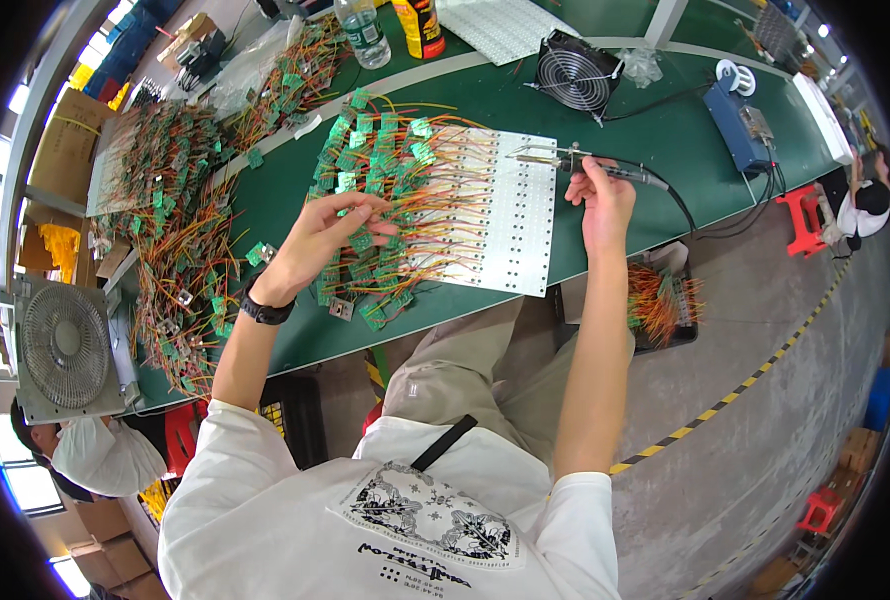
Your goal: The person solders small circuit boards with wires onto a large circuit board using a soldering iron, positioning each wire onto the board by hand.
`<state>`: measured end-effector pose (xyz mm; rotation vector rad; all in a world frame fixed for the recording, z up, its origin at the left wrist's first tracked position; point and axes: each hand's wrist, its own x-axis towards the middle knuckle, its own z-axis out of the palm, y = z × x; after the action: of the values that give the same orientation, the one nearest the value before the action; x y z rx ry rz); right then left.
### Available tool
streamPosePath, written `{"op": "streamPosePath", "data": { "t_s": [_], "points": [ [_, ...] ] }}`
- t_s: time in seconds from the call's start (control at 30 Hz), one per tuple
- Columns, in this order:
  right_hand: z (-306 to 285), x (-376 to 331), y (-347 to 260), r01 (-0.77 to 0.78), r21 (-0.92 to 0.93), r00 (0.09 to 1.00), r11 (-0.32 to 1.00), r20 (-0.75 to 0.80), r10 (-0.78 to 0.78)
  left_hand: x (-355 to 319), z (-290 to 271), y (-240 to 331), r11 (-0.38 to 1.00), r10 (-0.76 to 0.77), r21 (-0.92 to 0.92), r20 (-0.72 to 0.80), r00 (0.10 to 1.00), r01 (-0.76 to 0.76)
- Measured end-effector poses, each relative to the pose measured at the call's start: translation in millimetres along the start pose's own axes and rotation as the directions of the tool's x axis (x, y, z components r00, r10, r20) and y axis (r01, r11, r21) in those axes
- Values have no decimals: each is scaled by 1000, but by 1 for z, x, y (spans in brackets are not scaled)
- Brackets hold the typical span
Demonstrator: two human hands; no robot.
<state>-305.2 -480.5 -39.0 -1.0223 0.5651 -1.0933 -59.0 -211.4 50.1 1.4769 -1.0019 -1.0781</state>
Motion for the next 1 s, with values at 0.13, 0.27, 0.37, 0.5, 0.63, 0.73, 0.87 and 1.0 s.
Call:
{"op": "streamPosePath", "data": {
  "t_s": [0.13, 0.27, 0.37, 0.5, 0.63, 0.73, 0.87, 1.0],
  "points": [
    [2, 0, 1, -7, 5, 1000, 1000, -15, 7, 37, 14, 3, 997, 61, -57, 48, 997, -59],
    [1, 0, -1, -4, 19, 999, 1000, -46, 5, 85, 25, -5, 998, 66, -20, 142, 988, -64],
    [2, 1, -2, 16, 43, 996, 999, -88, -12, 111, 33, -9, 966, 173, 164, 173, 970, -202],
    [3, 1, -4, 83, 150, 978, 985, -200, -52, 135, 44, -15, 565, 518, 636, 223, 826, -526],
    [1, 0, -5, 106, 191, 962, 976, -268, -52, 158, 47, -15, 559, 403, 658, 317, 859, -505],
    [-1, -1, -5, 119, 168, 962, 979, -263, -72, 180, 48, -11, 505, 521, 643, 306, 797, -576],
    [9, 1, 2, 88, 161, 966, 983, -253, -45, 202, 31, -15, 696, 425, 518, 262, 866, -498],
    [-1, 2, 3, 112, 168, 953, 979, -297, -58, 199, 31, -8, 663, 527, 510, 202, 825, -548]
  ]
}}
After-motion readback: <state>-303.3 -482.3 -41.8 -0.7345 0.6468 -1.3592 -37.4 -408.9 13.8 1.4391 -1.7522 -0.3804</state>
